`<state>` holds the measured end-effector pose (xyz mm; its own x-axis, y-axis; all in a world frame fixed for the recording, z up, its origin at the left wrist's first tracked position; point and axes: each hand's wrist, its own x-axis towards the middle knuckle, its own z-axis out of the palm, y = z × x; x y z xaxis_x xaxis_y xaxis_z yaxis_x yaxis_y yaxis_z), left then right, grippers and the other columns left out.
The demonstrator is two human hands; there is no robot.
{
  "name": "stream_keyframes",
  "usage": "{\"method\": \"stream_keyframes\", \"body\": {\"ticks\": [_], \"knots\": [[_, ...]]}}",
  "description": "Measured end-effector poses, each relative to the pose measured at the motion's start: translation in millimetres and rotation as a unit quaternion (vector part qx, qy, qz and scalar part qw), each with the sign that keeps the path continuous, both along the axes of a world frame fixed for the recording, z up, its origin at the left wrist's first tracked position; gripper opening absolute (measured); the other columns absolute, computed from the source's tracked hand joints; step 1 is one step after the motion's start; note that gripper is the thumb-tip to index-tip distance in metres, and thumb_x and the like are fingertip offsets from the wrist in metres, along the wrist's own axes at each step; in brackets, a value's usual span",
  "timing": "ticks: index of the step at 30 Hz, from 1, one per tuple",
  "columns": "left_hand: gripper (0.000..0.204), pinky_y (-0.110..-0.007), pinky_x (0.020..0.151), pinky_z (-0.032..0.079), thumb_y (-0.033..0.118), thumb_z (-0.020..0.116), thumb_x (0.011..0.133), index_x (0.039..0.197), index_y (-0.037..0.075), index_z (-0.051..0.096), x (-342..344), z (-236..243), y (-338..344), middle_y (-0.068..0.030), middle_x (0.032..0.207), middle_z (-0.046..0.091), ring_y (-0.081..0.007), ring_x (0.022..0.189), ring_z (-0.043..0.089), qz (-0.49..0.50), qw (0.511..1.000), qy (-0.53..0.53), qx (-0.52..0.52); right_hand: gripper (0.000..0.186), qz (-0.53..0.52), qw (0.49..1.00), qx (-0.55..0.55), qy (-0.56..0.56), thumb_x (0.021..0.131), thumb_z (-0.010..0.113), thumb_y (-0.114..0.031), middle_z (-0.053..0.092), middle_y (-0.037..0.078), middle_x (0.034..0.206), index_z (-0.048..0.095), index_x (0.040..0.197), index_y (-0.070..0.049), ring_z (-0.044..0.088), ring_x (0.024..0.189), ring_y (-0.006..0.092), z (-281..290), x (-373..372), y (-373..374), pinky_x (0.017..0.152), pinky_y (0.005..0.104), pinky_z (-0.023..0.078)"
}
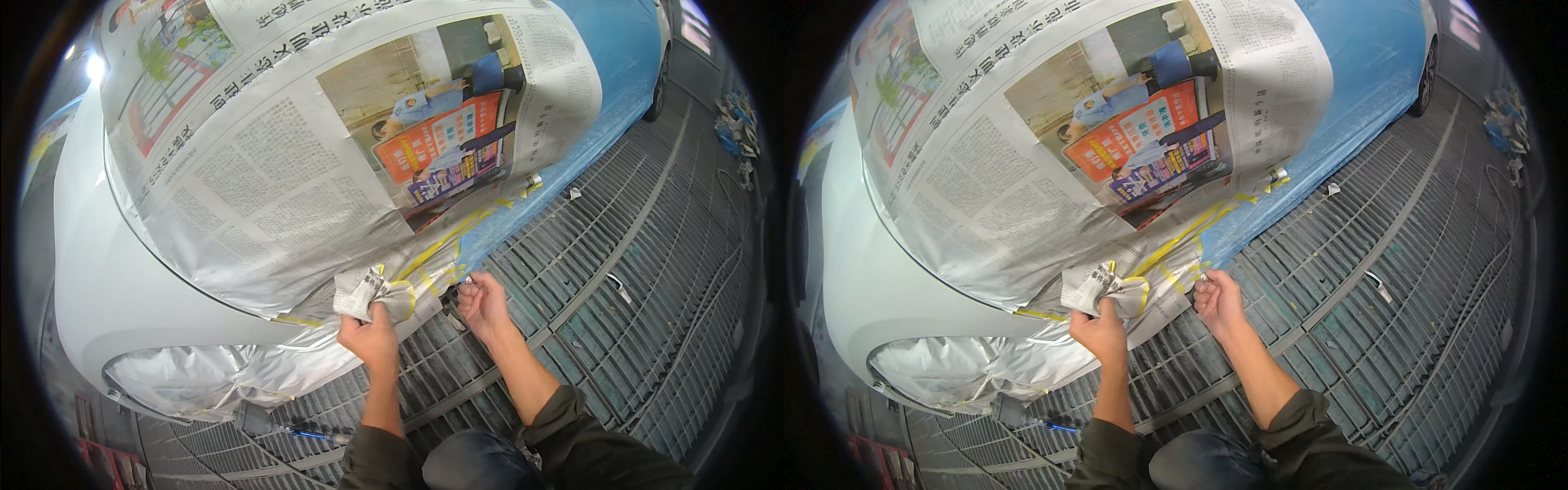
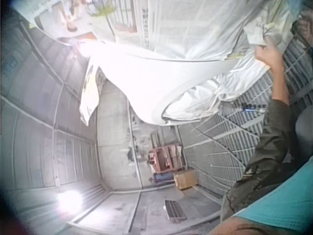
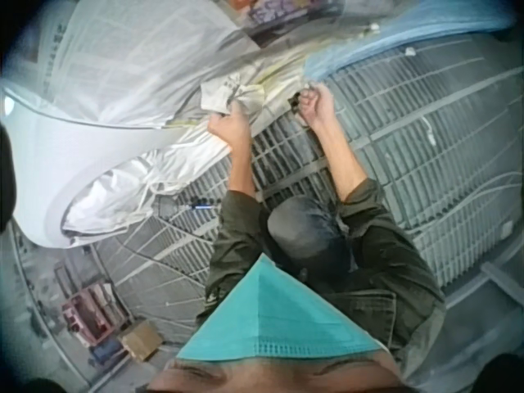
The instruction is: The person removes masking tape and newspaper from the front fender of a white car in a paint booth, then picks up a spray gun and walks to a workbench to assemble a paint cup and gun.
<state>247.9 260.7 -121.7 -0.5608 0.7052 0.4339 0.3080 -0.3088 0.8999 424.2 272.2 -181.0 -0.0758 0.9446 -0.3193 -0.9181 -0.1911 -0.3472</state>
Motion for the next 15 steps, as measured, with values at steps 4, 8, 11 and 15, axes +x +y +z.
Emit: {"method": "stream_keyframes", "body": {"ticks": [4,8,11,15], "knots": [[0.022,-0.030,0.063,0.050,0.004,0.070,0.076,0.096,-0.006,0.068,25.5,9.1,8.8,-0.0071,0.076,0.070,-0.0114,0.064,0.061,-0.011,0.997,0.076,0.008,0.010,-0.091,0.987,0.044,-0.123,0.090,0.058,-0.015,0.053,0.002,0.066,0.054,0.083,-0.009,0.049,0.057,0.0111,27.9,-8.8,-26.4,0.052,0.0243,0.040],[0.027,-0.031,0.076,0.051,0.006,0.071,0.080,0.100,-0.009,0.063,33.1,9.0,46.3,-0.0147,0.089,0.071,-0.0189,0.081,0.069,-0.176,0.984,-0.031,-0.011,0.008,-0.060,0.960,0.127,-0.243,0.090,0.058,-0.011,0.058,0.005,0.071,0.058,0.086,-0.004,0.054,0.063,0.0128,22.3,-3.5,-48.8,0.055,0.0249,0.043],[0.028,-0.030,0.082,0.051,0.006,0.068,0.084,0.105,-0.010,0.060,24.5,1.8,56.1,-0.0204,0.100,0.070,-0.0243,0.094,0.070,-0.244,0.968,-0.067,-0.004,0.013,-0.056,0.913,0.211,-0.345,0.092,0.057,-0.010,0.063,0.007,0.077,0.061,0.091,0.002,0.056,0.066,0.0120,25.8,-14.8,-38.9,0.061,0.0245,0.044],[0.021,-0.029,0.076,0.052,0.007,0.069,0.084,0.098,-0.007,0.064,11.4,18.3,42.6,-0.0182,0.094,0.071,-0.0238,0.089,0.071,-0.202,0.976,0.053,-0.056,0.020,-0.092,0.826,0.284,-0.479,0.093,0.054,-0.014,0.063,0.008,0.077,0.061,0.089,0.005,0.057,0.070,0.0130,49.0,-45.2,14.7,0.064,0.0276,0.045]]}}
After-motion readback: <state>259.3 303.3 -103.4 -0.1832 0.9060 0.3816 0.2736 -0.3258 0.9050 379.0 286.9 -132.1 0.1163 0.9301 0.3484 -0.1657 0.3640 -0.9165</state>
